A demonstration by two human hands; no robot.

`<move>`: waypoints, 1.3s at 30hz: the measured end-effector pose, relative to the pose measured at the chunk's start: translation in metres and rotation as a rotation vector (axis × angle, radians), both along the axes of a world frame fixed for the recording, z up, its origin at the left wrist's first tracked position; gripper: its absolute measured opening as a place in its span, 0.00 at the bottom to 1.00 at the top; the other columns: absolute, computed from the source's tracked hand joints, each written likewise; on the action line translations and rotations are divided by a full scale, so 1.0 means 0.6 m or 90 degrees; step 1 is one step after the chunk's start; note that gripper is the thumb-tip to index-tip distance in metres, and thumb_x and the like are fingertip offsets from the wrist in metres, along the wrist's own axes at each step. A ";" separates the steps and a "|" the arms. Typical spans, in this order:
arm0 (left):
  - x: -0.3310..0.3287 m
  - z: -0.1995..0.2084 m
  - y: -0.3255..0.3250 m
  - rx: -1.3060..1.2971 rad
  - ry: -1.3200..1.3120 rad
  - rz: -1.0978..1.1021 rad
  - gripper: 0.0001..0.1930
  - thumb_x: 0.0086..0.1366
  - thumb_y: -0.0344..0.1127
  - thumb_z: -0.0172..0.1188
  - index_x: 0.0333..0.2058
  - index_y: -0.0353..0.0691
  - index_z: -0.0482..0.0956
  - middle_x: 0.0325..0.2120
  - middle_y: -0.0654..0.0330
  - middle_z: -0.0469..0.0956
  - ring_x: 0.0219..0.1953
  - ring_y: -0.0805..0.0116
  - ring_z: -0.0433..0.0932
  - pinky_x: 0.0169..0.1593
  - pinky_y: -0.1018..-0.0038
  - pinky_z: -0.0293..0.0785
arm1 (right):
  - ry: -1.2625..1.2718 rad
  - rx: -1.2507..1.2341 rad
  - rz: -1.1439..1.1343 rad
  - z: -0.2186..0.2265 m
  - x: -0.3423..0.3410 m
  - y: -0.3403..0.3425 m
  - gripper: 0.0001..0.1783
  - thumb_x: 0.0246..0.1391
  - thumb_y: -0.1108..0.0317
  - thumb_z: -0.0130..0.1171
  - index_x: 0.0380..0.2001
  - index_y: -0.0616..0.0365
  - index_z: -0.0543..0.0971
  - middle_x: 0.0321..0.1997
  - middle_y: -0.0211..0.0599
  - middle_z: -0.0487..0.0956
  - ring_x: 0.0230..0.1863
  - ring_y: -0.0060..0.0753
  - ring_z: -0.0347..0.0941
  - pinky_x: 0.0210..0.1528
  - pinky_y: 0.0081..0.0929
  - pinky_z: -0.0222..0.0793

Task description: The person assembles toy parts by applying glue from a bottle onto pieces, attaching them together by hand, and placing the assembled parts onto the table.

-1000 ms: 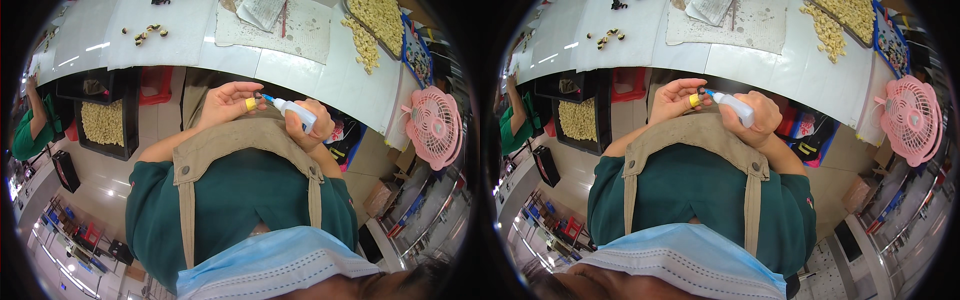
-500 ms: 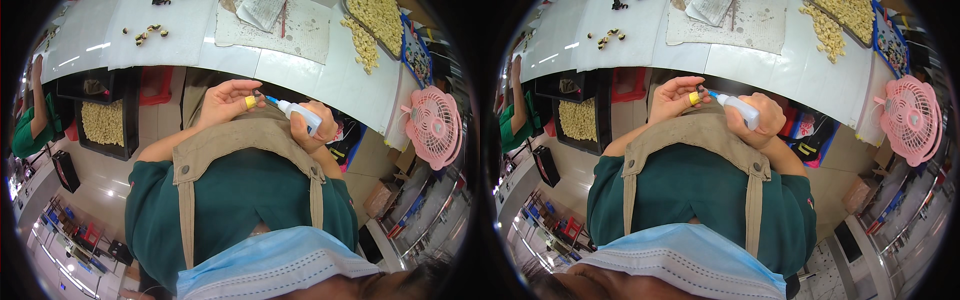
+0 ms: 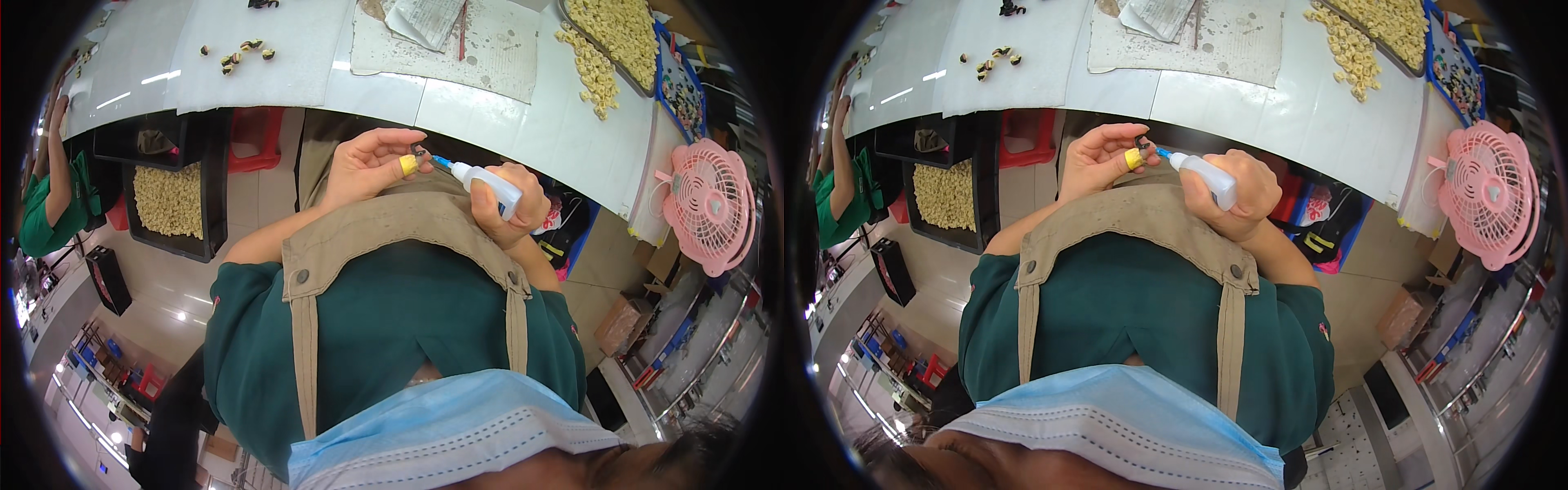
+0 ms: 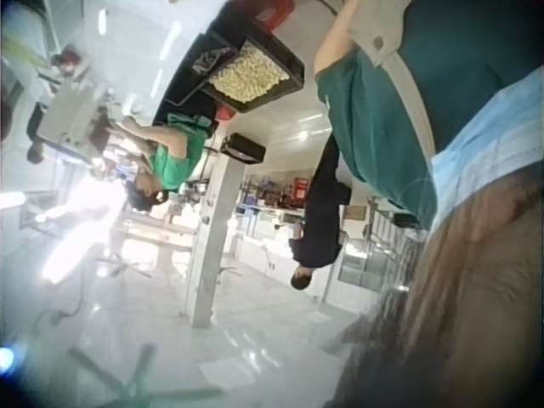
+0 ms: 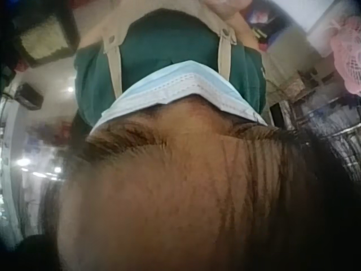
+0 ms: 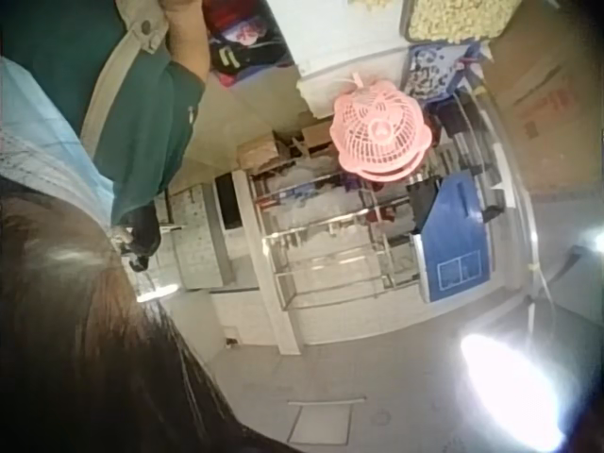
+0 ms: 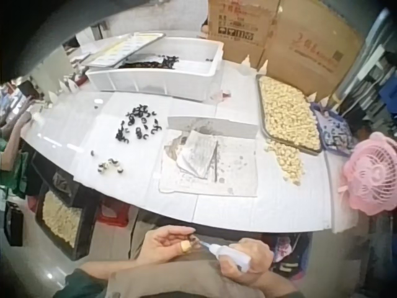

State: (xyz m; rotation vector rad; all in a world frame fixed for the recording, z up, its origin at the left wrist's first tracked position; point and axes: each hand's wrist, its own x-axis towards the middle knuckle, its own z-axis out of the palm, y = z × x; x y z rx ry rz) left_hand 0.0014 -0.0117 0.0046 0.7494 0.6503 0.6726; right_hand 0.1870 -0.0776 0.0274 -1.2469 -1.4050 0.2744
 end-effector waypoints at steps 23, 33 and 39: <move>-0.008 -0.001 0.006 -0.038 -0.017 -0.008 0.16 0.56 0.24 0.57 0.45 0.30 0.71 0.34 0.55 0.77 0.37 0.68 0.78 0.38 0.79 0.75 | -0.226 -0.116 -0.185 -0.065 0.097 0.196 0.21 0.45 0.52 0.60 0.34 0.58 0.73 0.30 0.39 0.76 0.32 0.37 0.70 0.37 0.30 0.65; -0.005 -0.002 0.012 -0.064 -0.035 -0.032 0.15 0.56 0.24 0.59 0.44 0.31 0.73 0.33 0.56 0.77 0.35 0.68 0.78 0.37 0.80 0.74 | -0.239 -0.224 -0.379 -0.034 0.260 0.094 0.06 0.50 0.70 0.53 0.31 0.60 0.76 0.31 0.41 0.76 0.32 0.39 0.73 0.36 0.30 0.68; -0.001 0.005 0.009 -0.078 -0.010 -0.037 0.15 0.56 0.25 0.58 0.44 0.32 0.73 0.34 0.56 0.77 0.36 0.67 0.78 0.37 0.80 0.74 | -0.326 -0.258 -0.318 -0.046 0.261 0.088 0.07 0.48 0.72 0.55 0.33 0.61 0.75 0.29 0.41 0.75 0.29 0.39 0.73 0.33 0.30 0.69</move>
